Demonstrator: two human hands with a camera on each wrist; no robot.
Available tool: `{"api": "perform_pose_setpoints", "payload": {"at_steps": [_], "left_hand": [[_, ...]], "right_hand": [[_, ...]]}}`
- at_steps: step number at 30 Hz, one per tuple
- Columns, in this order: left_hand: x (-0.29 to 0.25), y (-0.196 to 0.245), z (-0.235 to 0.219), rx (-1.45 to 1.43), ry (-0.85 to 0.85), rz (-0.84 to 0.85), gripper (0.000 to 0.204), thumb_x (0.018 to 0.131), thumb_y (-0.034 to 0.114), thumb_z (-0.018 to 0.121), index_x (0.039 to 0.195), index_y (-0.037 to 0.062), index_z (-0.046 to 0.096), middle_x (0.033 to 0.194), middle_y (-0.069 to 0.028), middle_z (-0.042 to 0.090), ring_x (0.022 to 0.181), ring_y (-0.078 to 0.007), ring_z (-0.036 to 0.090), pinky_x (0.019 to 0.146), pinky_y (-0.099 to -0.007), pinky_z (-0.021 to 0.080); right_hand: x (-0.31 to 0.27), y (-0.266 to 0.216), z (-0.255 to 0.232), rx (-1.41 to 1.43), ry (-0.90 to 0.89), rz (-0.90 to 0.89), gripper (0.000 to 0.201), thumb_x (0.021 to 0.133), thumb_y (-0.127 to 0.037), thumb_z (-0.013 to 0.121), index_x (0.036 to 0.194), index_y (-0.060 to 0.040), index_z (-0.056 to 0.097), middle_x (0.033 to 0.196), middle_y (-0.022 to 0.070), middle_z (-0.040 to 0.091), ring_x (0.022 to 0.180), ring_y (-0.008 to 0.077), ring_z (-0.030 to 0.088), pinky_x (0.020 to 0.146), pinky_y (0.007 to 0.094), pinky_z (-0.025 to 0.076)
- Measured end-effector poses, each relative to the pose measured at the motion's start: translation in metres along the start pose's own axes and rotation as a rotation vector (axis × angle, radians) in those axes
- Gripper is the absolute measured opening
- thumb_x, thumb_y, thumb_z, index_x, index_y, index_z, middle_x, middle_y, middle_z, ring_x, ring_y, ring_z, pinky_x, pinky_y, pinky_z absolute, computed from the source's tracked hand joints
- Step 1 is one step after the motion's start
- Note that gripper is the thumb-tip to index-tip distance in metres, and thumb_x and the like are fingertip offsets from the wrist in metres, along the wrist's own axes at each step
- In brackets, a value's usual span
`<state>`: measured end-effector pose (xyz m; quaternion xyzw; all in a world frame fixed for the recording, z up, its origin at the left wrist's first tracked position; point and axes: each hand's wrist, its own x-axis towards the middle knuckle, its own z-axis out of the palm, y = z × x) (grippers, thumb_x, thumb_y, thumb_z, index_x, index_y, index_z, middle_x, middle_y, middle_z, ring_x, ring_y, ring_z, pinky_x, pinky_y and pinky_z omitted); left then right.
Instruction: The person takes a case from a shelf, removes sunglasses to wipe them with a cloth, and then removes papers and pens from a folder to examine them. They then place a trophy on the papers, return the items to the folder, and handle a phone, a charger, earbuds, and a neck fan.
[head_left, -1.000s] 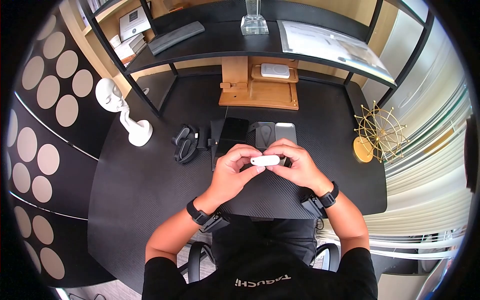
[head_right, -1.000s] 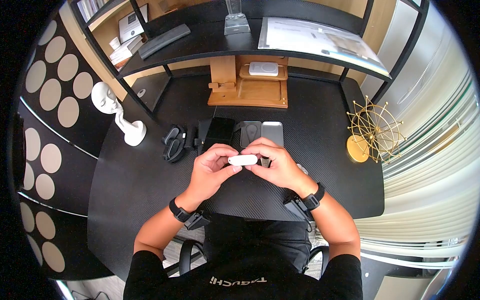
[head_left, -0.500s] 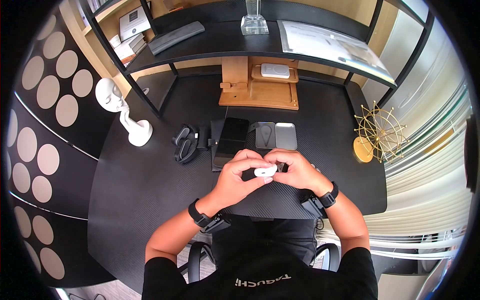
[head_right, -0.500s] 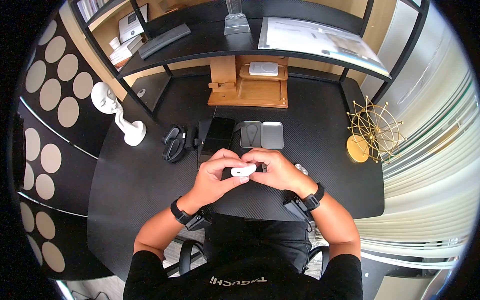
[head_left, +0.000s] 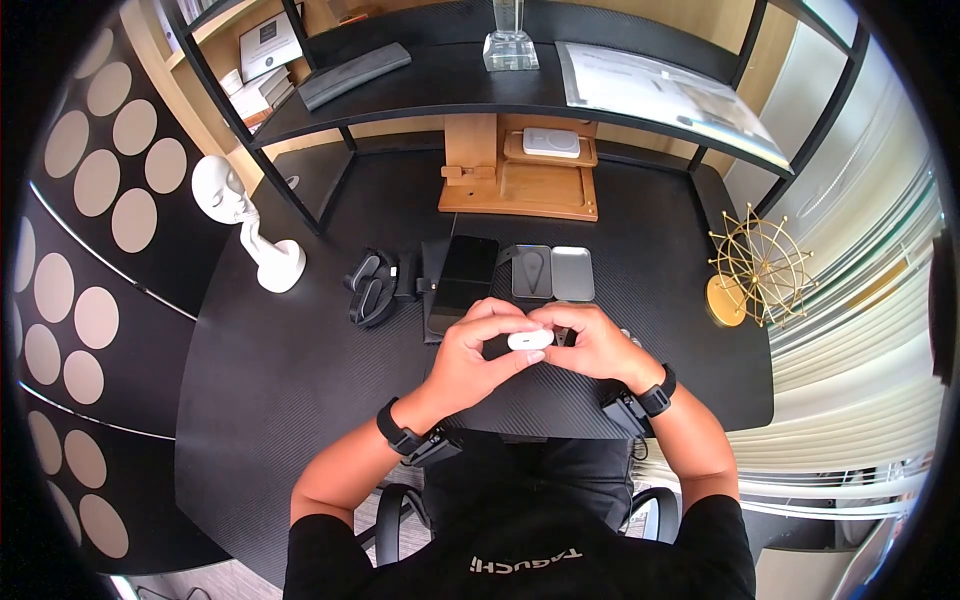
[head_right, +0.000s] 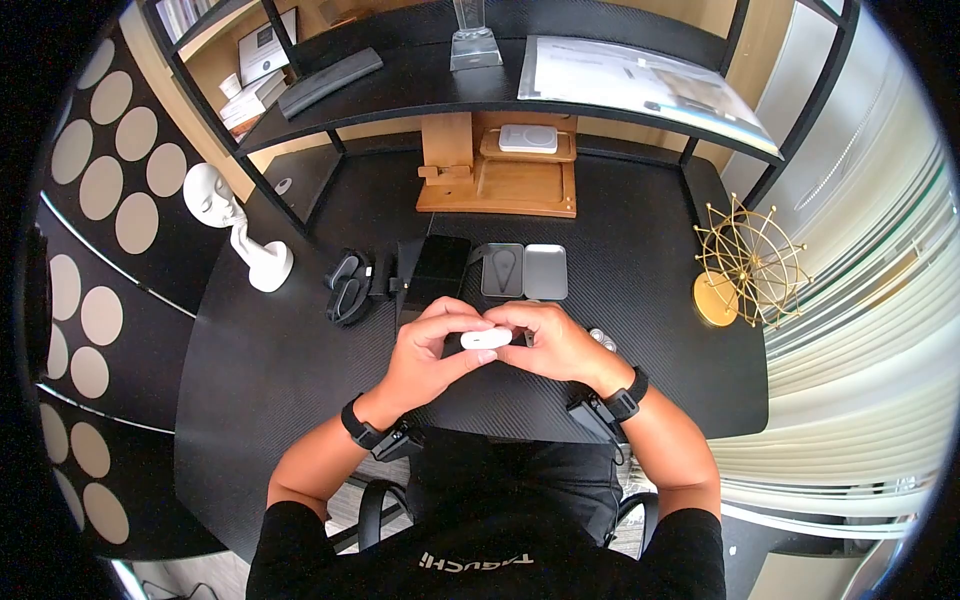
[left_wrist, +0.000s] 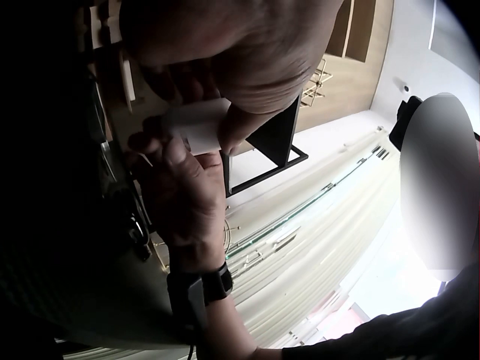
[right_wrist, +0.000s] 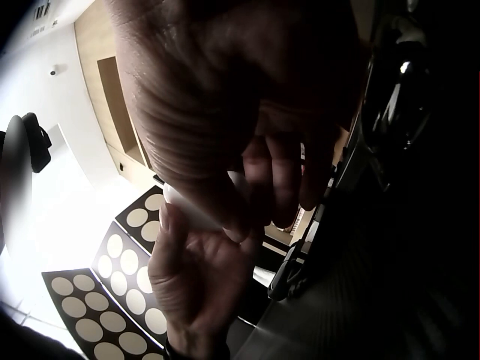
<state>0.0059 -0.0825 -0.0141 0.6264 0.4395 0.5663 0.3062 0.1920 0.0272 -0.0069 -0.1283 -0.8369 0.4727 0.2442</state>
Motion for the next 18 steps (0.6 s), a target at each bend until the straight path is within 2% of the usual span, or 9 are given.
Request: {"api": "perform_pose_setpoints", "payload": {"at_steps": [3,7,8,14,16,18], "left_hand": [[0.001,-0.004,-0.005,-0.046,-0.002,0.012,0.031,0.083,-0.005,0.074,0.113,-0.0014,0.068,0.112,-0.0094,0.061,0.104,-0.0175,0.061,0.091,-0.0307,0.049],[0.003,-0.004,-0.003,-0.226,0.09,-0.051,0.032,0.085,-0.005,0.073,0.115,-0.001,0.066,0.113,-0.0091,0.061,0.105,-0.0169,0.06,0.093,-0.0309,0.049],[0.004,-0.003,-0.002,-0.199,0.122,-0.037,0.031,0.086,0.0,0.074,0.116,0.0007,0.065,0.108,-0.0065,0.065,0.102,-0.015,0.063,0.091,-0.0288,0.051],[0.005,0.001,0.0,-0.383,0.18,-0.205,0.031,0.093,0.005,0.068,0.122,-0.0024,0.06,0.108,-0.0092,0.069,0.101,-0.0148,0.064,0.092,-0.0301,0.05],[0.005,-0.001,0.0,-0.379,0.169,-0.223,0.032,0.095,0.006,0.066,0.125,-0.0023,0.059,0.108,-0.0102,0.069,0.098,-0.0146,0.065,0.089,-0.0292,0.052],[0.004,-0.001,0.0,-0.38,0.163,-0.283,0.033,0.097,0.009,0.064,0.127,-0.0028,0.058,0.107,-0.0106,0.069,0.095,-0.014,0.066,0.085,-0.0281,0.053]], "right_hand": [[0.001,-0.002,-0.001,-0.006,0.036,0.01,0.032,0.082,-0.006,0.076,0.113,-0.0034,0.068,0.097,0.0071,0.07,0.086,0.0156,0.066,0.072,0.0295,0.053],[0.002,0.003,0.001,0.089,0.14,-0.023,0.029,0.084,-0.009,0.078,0.111,-0.0031,0.07,0.092,0.0049,0.068,0.08,0.0128,0.065,0.07,0.0278,0.052],[0.002,0.004,0.001,0.084,0.158,-0.027,0.028,0.084,-0.009,0.078,0.11,-0.003,0.07,0.09,0.0042,0.067,0.079,0.0122,0.064,0.07,0.0273,0.052],[0.0,0.002,-0.003,0.07,0.168,-0.041,0.025,0.084,-0.011,0.079,0.106,-0.0024,0.071,0.084,0.0019,0.063,0.075,0.0097,0.061,0.067,0.0254,0.05],[0.001,0.003,-0.002,0.078,0.163,-0.056,0.025,0.084,-0.012,0.08,0.105,-0.0026,0.071,0.083,0.002,0.063,0.075,0.0095,0.06,0.066,0.0255,0.05],[0.0,0.009,-0.001,0.121,0.169,-0.036,0.03,0.084,-0.012,0.08,0.11,-0.0028,0.07,0.085,0.0016,0.064,0.076,0.0092,0.061,0.068,0.0249,0.051]]}}
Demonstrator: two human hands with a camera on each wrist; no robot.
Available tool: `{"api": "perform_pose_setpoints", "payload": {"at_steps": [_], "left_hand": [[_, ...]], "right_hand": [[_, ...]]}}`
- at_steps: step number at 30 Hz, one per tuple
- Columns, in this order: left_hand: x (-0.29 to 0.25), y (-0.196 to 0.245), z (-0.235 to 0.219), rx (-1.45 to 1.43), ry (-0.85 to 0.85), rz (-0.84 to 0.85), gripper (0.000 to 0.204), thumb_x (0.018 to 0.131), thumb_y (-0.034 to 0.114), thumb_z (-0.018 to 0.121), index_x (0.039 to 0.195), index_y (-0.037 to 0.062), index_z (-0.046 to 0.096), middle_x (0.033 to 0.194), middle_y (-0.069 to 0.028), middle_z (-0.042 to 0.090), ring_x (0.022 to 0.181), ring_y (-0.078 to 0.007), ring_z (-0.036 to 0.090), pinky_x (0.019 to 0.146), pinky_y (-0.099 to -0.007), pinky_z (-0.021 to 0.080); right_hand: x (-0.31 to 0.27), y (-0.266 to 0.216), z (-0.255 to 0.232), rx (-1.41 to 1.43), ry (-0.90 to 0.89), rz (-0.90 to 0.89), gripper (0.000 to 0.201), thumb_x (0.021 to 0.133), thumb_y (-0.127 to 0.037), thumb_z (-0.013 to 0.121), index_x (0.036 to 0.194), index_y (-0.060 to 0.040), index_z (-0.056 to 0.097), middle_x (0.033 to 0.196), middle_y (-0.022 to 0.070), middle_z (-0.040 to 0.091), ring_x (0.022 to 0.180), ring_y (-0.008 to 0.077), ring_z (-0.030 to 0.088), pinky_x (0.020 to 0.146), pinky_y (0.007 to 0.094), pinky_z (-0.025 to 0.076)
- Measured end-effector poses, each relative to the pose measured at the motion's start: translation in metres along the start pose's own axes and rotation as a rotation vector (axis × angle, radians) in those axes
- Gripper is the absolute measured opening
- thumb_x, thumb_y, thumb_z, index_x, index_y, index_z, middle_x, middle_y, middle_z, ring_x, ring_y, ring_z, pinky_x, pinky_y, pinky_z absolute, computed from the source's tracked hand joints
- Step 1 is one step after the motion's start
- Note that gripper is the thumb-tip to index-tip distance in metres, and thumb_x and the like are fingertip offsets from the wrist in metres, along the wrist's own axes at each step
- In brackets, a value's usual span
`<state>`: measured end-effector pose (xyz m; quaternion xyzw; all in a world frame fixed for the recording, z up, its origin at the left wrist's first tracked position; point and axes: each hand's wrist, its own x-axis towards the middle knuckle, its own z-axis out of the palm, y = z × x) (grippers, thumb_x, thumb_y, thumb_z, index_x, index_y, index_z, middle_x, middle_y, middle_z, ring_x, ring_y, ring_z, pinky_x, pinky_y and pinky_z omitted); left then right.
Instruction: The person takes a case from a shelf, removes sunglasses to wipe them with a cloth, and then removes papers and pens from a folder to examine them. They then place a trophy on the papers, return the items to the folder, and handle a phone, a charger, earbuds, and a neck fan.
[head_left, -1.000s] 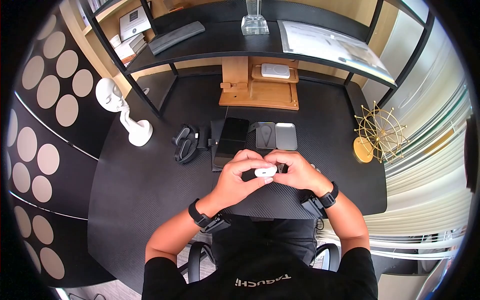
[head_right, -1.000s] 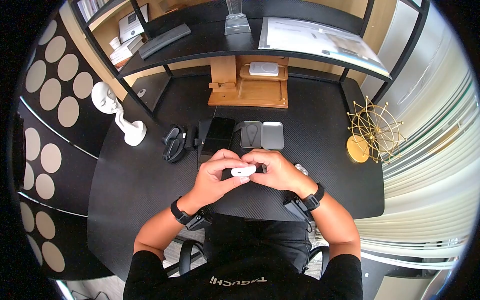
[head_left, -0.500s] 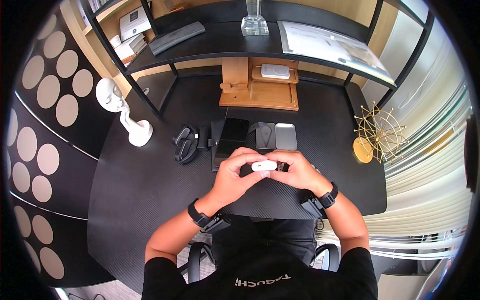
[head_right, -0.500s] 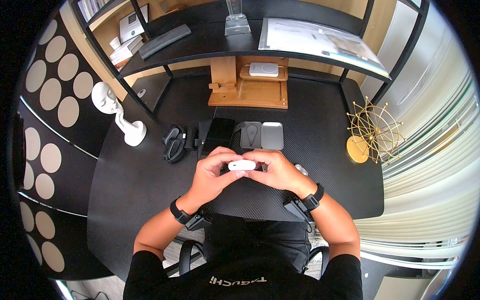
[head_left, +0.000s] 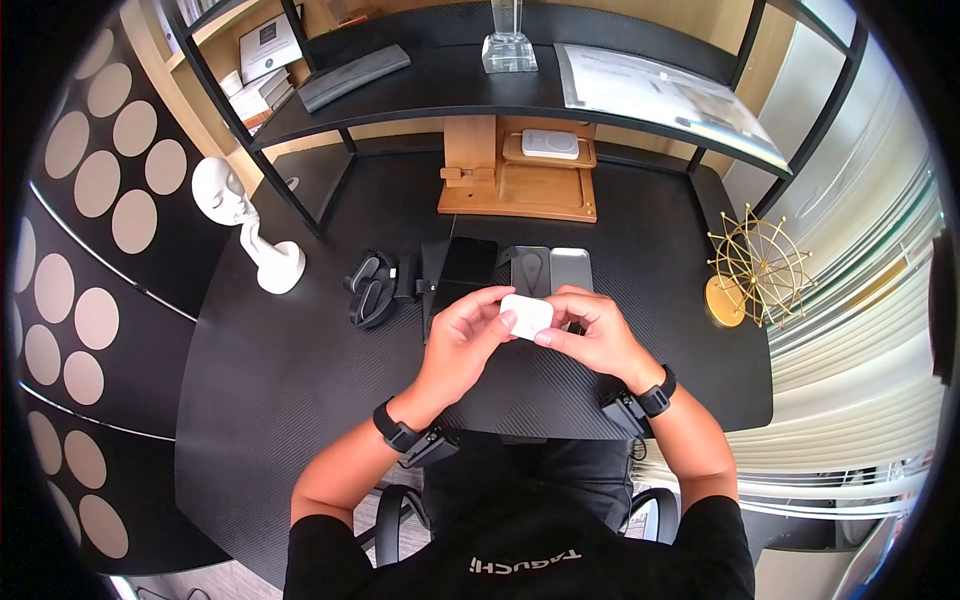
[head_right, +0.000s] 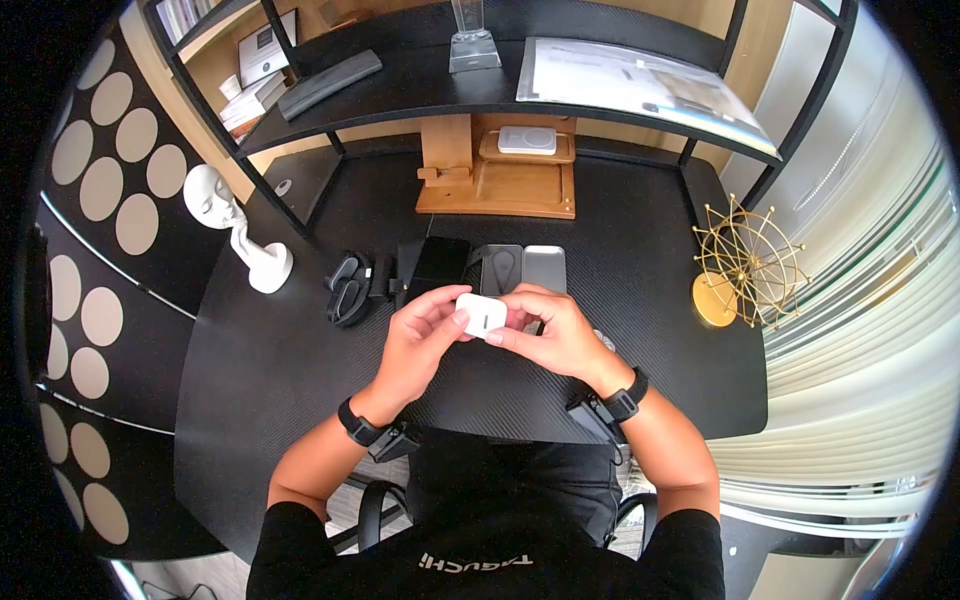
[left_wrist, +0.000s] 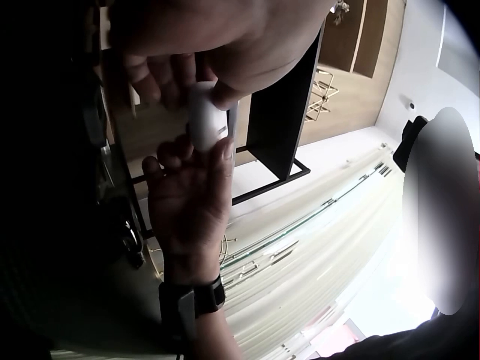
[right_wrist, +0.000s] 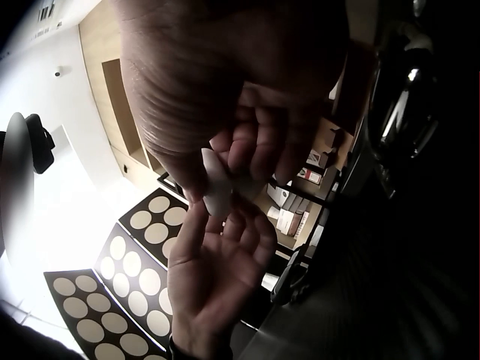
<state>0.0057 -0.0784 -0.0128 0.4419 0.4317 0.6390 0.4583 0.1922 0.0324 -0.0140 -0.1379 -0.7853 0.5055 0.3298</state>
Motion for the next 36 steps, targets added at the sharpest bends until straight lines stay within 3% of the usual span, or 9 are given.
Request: {"api": "perform_pose_setpoints", "payload": {"at_steps": [4,7,11,17,23,26,31,36], "left_hand": [[-0.001,0.003,0.0,-0.026,0.004,-0.194,0.034,0.1,0.015,0.061,0.127,-0.0042,0.059,0.102,-0.0101,0.07,0.085,-0.0126,0.066,0.076,-0.0259,0.055],[-0.001,0.001,-0.002,-0.09,-0.014,-0.287,0.034,0.102,0.024,0.059,0.122,-0.0037,0.063,0.096,-0.0087,0.07,0.077,-0.0114,0.065,0.071,-0.0245,0.054],[0.001,-0.002,-0.006,-0.112,-0.042,-0.345,0.038,0.102,0.035,0.058,0.11,-0.0007,0.067,0.086,-0.0056,0.068,0.069,-0.0096,0.063,0.066,-0.0226,0.053],[0.0,0.001,-0.005,-0.096,-0.037,-0.355,0.039,0.1,0.04,0.06,0.098,0.0012,0.067,0.078,-0.0045,0.067,0.067,-0.009,0.063,0.063,-0.0221,0.052],[0.0,0.003,-0.003,-0.097,-0.051,-0.383,0.038,0.1,0.039,0.06,0.099,0.0013,0.067,0.08,-0.0059,0.069,0.069,-0.0103,0.065,0.065,-0.0234,0.053],[0.001,0.001,-0.007,-0.116,-0.096,-0.412,0.03,0.103,0.03,0.056,0.109,0.0013,0.064,0.092,-0.0097,0.07,0.077,-0.0142,0.069,0.072,-0.0275,0.058],[0.003,-0.006,-0.009,-0.222,-0.048,-0.385,0.02,0.099,0.017,0.062,0.113,0.003,0.058,0.106,-0.0117,0.069,0.091,-0.0175,0.069,0.08,-0.0308,0.058],[0.002,-0.016,-0.008,-0.272,-0.041,-0.339,0.019,0.096,0.011,0.066,0.11,0.0048,0.055,0.112,-0.0109,0.067,0.1,-0.0188,0.068,0.085,-0.0332,0.058]], "right_hand": [[-0.002,0.0,0.005,0.278,0.025,0.144,0.042,0.086,-0.003,0.076,0.125,0.0007,0.062,0.095,0.0037,0.067,0.085,0.009,0.064,0.075,0.0262,0.054],[-0.003,0.005,0.001,0.207,-0.043,0.027,0.047,0.086,-0.009,0.078,0.128,-0.0015,0.06,0.092,0.0018,0.07,0.082,0.0072,0.065,0.074,0.0244,0.054],[-0.002,0.004,0.002,0.129,-0.048,0.065,0.043,0.087,-0.007,0.077,0.126,-0.0002,0.061,0.094,0.0036,0.071,0.084,0.0079,0.066,0.076,0.0249,0.055],[-0.003,0.003,0.001,0.137,-0.048,0.116,0.039,0.087,-0.005,0.076,0.123,0.001,0.062,0.096,0.005,0.071,0.086,0.0089,0.067,0.077,0.0251,0.056],[-0.003,0.005,0.004,0.15,-0.02,0.078,0.036,0.089,-0.008,0.074,0.123,0.0009,0.063,0.093,0.003,0.07,0.081,0.0058,0.065,0.072,0.0227,0.054],[-0.002,0.004,0.005,0.193,0.005,0.075,0.038,0.09,-0.007,0.073,0.126,0.001,0.061,0.094,0.0036,0.07,0.081,0.0062,0.065,0.073,0.023,0.054],[-0.002,0.005,0.003,0.253,0.037,0.134,0.047,0.088,-0.005,0.074,0.132,-0.0011,0.058,0.096,0.0043,0.069,0.081,0.0077,0.066,0.072,0.0233,0.054],[0.001,-0.004,0.003,-0.047,-0.077,0.018,0.06,0.081,-0.005,0.08,0.135,-0.004,0.055,0.116,0.0092,0.06,0.08,0.0127,0.066,0.072,0.0269,0.057]]}}
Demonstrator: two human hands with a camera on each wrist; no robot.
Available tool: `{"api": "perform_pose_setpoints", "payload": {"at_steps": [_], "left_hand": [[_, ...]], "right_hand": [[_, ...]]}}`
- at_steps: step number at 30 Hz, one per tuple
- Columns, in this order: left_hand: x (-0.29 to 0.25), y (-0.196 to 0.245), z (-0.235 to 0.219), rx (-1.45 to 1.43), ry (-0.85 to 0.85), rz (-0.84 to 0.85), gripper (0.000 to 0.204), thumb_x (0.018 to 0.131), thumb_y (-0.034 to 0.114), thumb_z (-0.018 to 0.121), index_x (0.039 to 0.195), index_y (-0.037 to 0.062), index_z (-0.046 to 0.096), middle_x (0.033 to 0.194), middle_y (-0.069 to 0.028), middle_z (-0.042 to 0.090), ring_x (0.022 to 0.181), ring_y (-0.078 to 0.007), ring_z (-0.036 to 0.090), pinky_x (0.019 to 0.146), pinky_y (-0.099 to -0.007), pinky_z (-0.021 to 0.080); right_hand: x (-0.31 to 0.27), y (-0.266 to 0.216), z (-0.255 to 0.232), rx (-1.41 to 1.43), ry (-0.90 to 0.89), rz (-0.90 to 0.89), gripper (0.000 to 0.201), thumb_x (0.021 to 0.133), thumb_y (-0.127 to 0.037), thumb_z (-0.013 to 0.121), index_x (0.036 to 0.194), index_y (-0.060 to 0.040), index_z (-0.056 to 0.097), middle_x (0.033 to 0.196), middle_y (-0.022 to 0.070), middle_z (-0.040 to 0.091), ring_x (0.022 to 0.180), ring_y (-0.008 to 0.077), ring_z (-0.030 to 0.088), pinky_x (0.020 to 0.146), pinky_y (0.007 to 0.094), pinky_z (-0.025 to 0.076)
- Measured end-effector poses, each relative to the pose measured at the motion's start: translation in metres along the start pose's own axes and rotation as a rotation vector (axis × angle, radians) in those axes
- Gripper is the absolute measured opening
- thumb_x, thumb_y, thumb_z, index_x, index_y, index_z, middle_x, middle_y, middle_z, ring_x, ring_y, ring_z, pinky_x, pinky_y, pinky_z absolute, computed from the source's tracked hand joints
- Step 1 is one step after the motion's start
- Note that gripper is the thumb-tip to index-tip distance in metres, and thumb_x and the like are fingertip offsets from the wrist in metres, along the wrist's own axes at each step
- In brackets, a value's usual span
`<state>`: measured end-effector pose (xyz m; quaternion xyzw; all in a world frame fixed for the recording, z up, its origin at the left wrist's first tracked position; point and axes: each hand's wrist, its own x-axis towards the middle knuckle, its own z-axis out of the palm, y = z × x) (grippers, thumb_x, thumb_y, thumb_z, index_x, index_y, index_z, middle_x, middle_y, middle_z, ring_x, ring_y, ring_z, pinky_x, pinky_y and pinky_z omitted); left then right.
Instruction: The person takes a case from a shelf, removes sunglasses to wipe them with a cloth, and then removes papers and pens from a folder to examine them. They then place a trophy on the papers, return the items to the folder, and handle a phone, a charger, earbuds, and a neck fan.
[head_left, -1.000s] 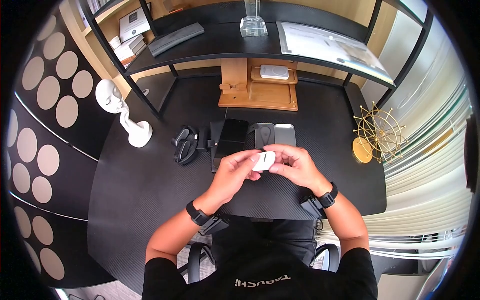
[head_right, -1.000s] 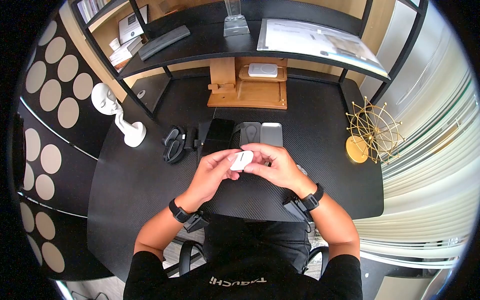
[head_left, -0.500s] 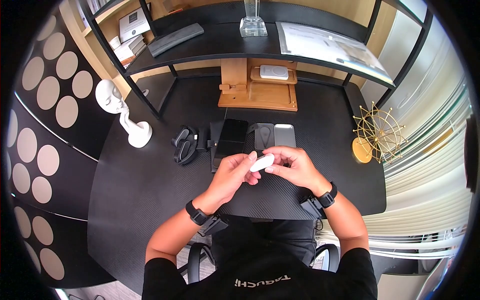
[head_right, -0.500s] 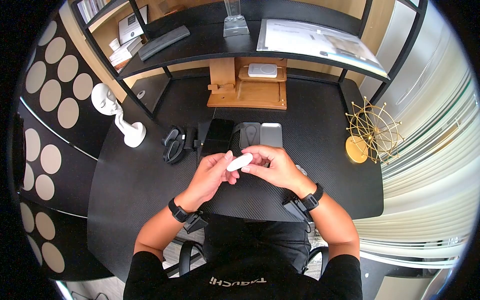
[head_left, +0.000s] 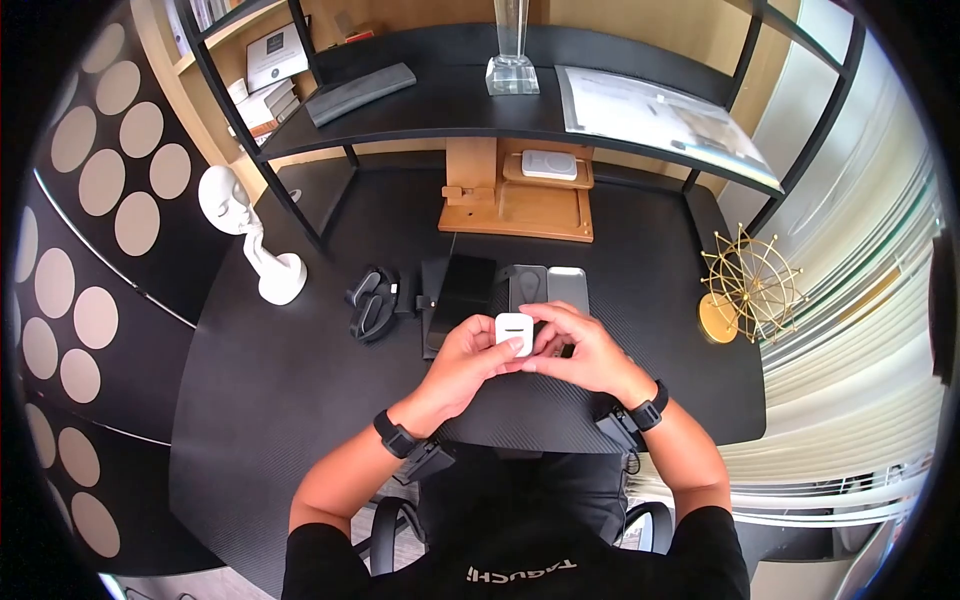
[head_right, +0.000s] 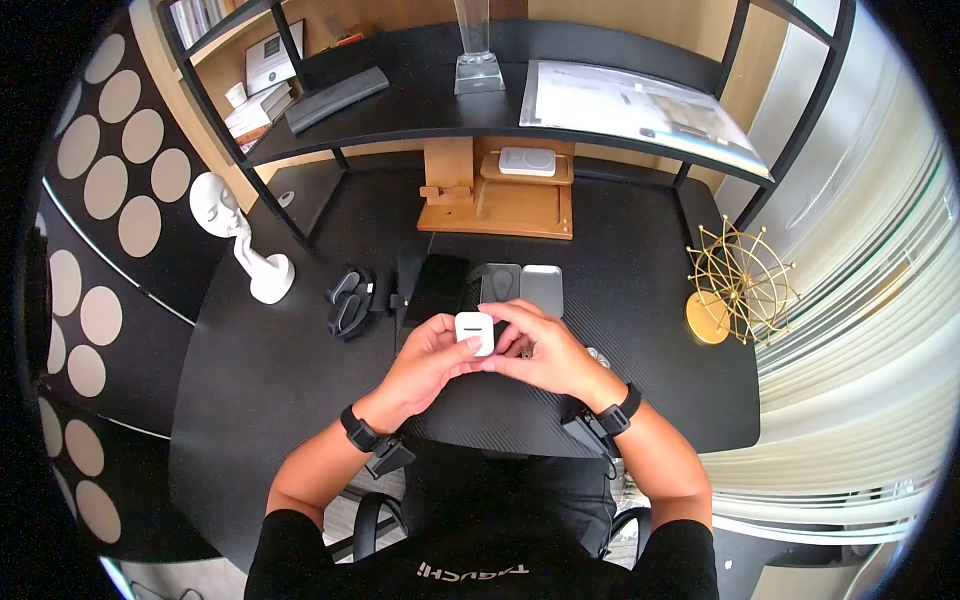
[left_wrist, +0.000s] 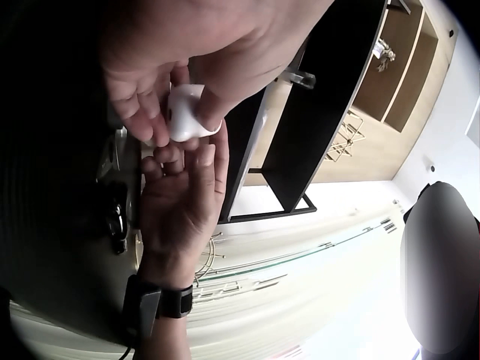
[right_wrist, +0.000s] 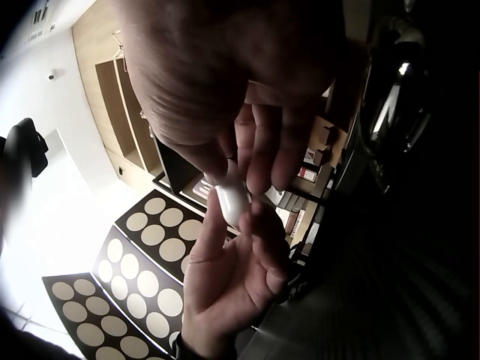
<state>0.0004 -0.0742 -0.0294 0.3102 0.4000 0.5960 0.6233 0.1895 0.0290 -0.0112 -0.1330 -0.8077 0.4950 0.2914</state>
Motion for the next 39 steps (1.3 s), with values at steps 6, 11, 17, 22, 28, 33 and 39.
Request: {"api": "perform_pose_setpoints", "payload": {"at_steps": [6,11,17,22,28,33,39], "left_hand": [[-0.002,0.004,0.001,0.092,-0.005,-0.044,0.02,0.096,0.012,0.067,0.106,0.0017,0.054,0.107,-0.0096,0.065,0.1,-0.016,0.066,0.087,-0.0315,0.058],[0.003,-0.004,-0.008,0.14,0.011,-0.023,0.022,0.094,0.014,0.07,0.106,0.0017,0.055,0.104,-0.0088,0.065,0.094,-0.013,0.065,0.081,-0.0274,0.056],[0.006,-0.014,-0.013,0.142,-0.017,0.007,0.022,0.093,0.014,0.071,0.104,0.0011,0.056,0.101,-0.0081,0.066,0.091,-0.0118,0.065,0.079,-0.0263,0.055],[0.005,-0.015,-0.011,0.177,-0.036,0.005,0.024,0.093,0.015,0.071,0.106,0.0,0.058,0.101,-0.0074,0.066,0.091,-0.0122,0.065,0.08,-0.027,0.055],[0.002,-0.019,-0.009,0.416,-0.047,0.058,0.02,0.092,0.014,0.073,0.103,0.0002,0.064,0.094,-0.0051,0.069,0.088,-0.01,0.066,0.079,-0.024,0.054],[0.008,-0.03,-0.018,0.467,-0.054,0.108,0.014,0.092,0.007,0.069,0.103,-0.0005,0.063,0.095,-0.0065,0.07,0.09,-0.012,0.067,0.081,-0.0253,0.054],[0.009,-0.031,-0.021,0.369,-0.057,0.097,0.018,0.09,0.009,0.07,0.103,-0.0022,0.065,0.093,-0.0082,0.071,0.087,-0.0126,0.068,0.079,-0.0267,0.054]], "right_hand": [[0.004,-0.016,0.0,-0.249,-0.081,-0.07,0.068,0.076,-0.003,0.081,0.138,-0.0048,0.052,0.132,0.0113,0.051,0.088,0.0186,0.066,0.077,0.0299,0.058],[0.005,-0.036,-0.001,-0.53,-0.104,-0.136,0.064,0.077,-0.01,0.08,0.135,-0.004,0.053,0.133,0.0126,0.051,0.1,0.0326,0.065,0.083,0.0385,0.056],[0.008,-0.049,0.005,-0.673,-0.145,-0.117,0.057,0.078,-0.013,0.078,0.129,-0.0013,0.056,0.123,0.0134,0.057,0.101,0.0361,0.064,0.084,0.0413,0.056],[0.012,-0.058,0.001,-0.714,-0.15,-0.136,0.05,0.076,-0.014,0.077,0.121,0.0021,0.06,0.109,0.0174,0.065,0.097,0.0367,0.066,0.082,0.0416,0.056],[0.054,-0.043,-0.05,-0.864,0.067,-0.063,0.036,0.075,-0.018,0.076,0.102,0.0033,0.069,0.096,0.0219,0.071,0.089,0.0369,0.07,0.08,0.0415,0.057],[0.109,0.009,-0.089,-1.05,0.083,0.309,0.036,0.076,-0.029,0.073,0.092,0.0034,0.073,0.093,0.0266,0.071,0.089,0.0394,0.07,0.083,0.045,0.056],[0.15,0.063,-0.096,-1.237,0.079,0.426,0.051,0.077,-0.042,0.072,0.09,0.0067,0.072,0.09,0.0293,0.07,0.088,0.0405,0.07,0.084,0.0458,0.056]]}}
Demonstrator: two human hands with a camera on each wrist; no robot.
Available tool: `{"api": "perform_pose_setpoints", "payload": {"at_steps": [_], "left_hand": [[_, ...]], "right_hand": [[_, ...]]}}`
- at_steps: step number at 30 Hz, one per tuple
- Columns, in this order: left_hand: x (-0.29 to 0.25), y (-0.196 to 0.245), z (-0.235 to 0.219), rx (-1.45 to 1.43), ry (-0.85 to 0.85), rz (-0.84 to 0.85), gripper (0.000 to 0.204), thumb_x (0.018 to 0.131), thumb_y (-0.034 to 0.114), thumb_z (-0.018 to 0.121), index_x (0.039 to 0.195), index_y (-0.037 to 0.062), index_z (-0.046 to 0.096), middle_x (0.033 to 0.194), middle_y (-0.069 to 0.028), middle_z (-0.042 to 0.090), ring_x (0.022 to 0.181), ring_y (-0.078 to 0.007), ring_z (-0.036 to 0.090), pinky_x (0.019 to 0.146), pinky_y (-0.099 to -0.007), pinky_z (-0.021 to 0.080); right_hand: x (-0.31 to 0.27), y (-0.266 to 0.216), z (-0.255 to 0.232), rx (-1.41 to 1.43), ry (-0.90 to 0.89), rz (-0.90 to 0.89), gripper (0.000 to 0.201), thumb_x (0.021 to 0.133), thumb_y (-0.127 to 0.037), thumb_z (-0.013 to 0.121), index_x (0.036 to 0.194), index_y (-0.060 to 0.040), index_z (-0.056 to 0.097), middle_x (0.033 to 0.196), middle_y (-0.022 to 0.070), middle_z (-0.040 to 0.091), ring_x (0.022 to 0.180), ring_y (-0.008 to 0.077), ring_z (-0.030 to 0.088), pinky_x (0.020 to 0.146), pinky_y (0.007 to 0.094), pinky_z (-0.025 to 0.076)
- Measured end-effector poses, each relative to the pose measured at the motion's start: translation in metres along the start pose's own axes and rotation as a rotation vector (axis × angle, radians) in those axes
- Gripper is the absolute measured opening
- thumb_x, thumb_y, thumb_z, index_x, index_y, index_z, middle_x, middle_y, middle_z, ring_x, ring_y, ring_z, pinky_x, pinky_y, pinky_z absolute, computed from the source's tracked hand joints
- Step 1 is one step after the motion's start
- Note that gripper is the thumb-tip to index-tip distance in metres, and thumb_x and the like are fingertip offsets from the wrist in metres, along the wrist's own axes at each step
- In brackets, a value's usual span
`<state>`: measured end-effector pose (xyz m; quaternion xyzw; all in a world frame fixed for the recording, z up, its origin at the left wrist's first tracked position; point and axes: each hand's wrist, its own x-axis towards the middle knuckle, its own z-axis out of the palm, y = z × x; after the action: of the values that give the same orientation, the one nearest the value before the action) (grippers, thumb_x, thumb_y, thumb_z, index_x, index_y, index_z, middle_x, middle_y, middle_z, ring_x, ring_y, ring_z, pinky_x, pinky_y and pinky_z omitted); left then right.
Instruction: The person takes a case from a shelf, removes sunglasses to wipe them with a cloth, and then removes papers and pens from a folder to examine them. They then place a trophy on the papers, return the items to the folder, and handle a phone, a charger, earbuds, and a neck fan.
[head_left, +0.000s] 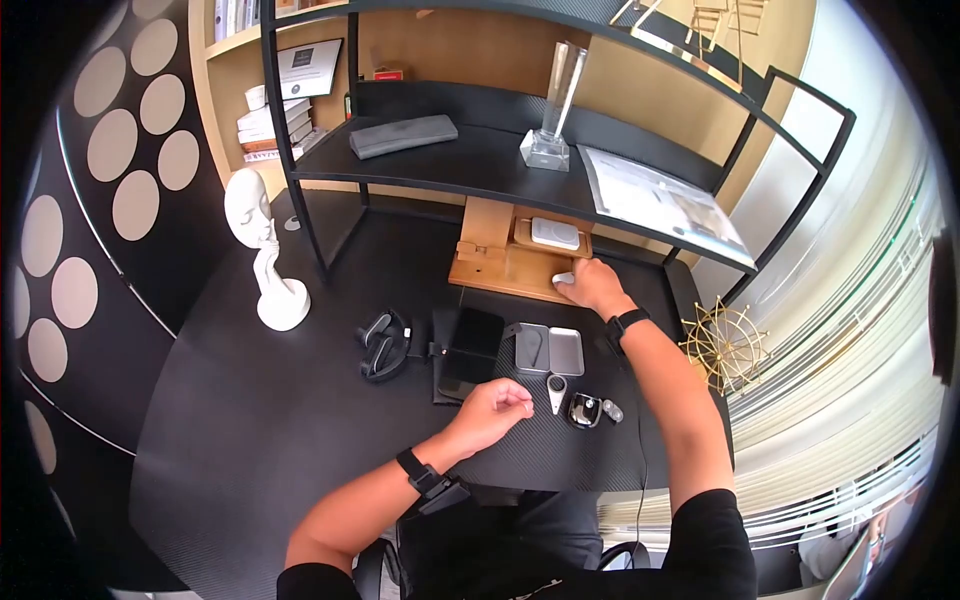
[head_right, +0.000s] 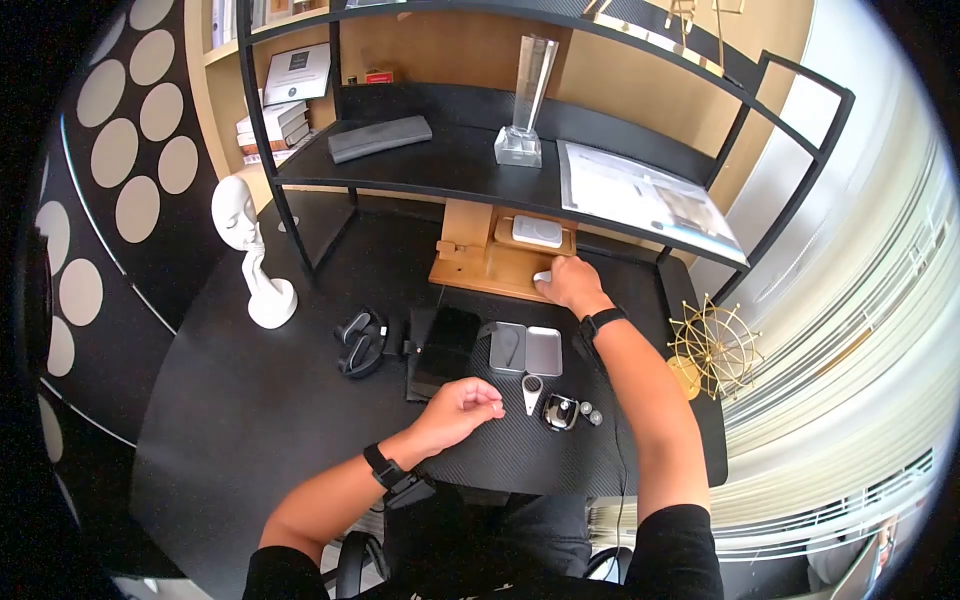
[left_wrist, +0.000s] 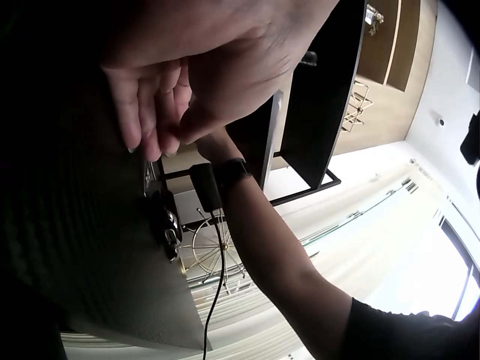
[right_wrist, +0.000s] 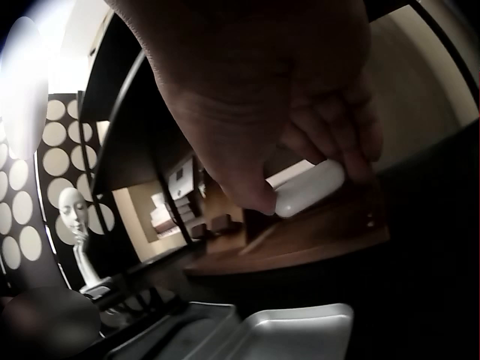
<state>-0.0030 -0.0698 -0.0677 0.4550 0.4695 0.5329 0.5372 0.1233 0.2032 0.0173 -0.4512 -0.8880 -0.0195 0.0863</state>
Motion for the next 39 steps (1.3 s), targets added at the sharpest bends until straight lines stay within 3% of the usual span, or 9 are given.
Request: {"api": "perform_pose_setpoints", "payload": {"at_steps": [7,11,18,23,29,39], "left_hand": [[0.0,0.002,-0.002,0.006,-0.028,-0.031,0.015,0.093,0.004,0.063,0.107,-0.0038,0.062,0.1,-0.0112,0.07,0.095,-0.0176,0.07,0.085,-0.0287,0.056],[-0.001,0.003,-0.003,0.002,-0.037,-0.012,0.016,0.094,0.004,0.063,0.107,-0.0046,0.062,0.1,-0.0119,0.071,0.094,-0.0174,0.07,0.085,-0.0286,0.056],[0.0,0.005,-0.004,0.033,-0.049,-0.02,0.015,0.094,0.004,0.062,0.107,-0.0049,0.062,0.099,-0.0122,0.071,0.095,-0.0172,0.07,0.085,-0.0283,0.055],[0.0,0.003,-0.004,-0.013,-0.047,-0.031,0.016,0.094,0.005,0.063,0.107,-0.0047,0.062,0.099,-0.0122,0.071,0.095,-0.0173,0.07,0.085,-0.0282,0.055],[0.0,0.006,-0.004,-0.008,-0.053,-0.045,0.016,0.095,0.005,0.063,0.108,-0.0045,0.062,0.099,-0.0121,0.071,0.095,-0.0174,0.07,0.085,-0.0281,0.055],[0.0,0.004,-0.005,-0.007,-0.061,-0.037,0.016,0.096,0.006,0.062,0.108,-0.0049,0.061,0.099,-0.0126,0.071,0.096,-0.0178,0.07,0.086,-0.0287,0.056]], "right_hand": [[0.007,-0.003,0.017,-0.098,0.041,0.033,0.053,0.088,-0.051,0.066,0.091,0.0018,0.071,0.093,0.0233,0.072,0.09,0.0363,0.071,0.079,0.0432,0.058],[0.003,-0.004,0.004,-0.15,0.025,0.018,0.045,0.089,-0.044,0.065,0.09,0.0,0.071,0.086,0.0212,0.072,0.085,0.036,0.071,0.077,0.0434,0.058],[-0.015,-0.001,0.029,-0.118,-0.014,-0.268,0.043,0.094,-0.023,0.058,0.129,0.0017,0.057,0.129,0.0225,0.062,0.114,0.0366,0.062,0.093,0.045,0.053],[0.008,0.014,0.054,-0.12,-0.057,-0.208,0.05,0.096,-0.015,0.049,0.142,0.0026,0.044,0.153,0.0198,0.04,0.14,0.0353,0.041,0.103,0.0468,0.048],[0.019,0.012,0.051,-0.087,-0.047,-0.162,0.051,0.094,-0.008,0.045,0.144,0.0014,0.042,0.148,0.0192,0.045,0.136,0.0345,0.046,0.101,0.0514,0.049],[0.026,0.015,0.057,-0.092,-0.033,-0.166,0.051,0.093,-0.006,0.046,0.144,-0.0003,0.043,0.141,0.0195,0.051,0.131,0.0346,0.05,0.101,0.0513,0.049]]}}
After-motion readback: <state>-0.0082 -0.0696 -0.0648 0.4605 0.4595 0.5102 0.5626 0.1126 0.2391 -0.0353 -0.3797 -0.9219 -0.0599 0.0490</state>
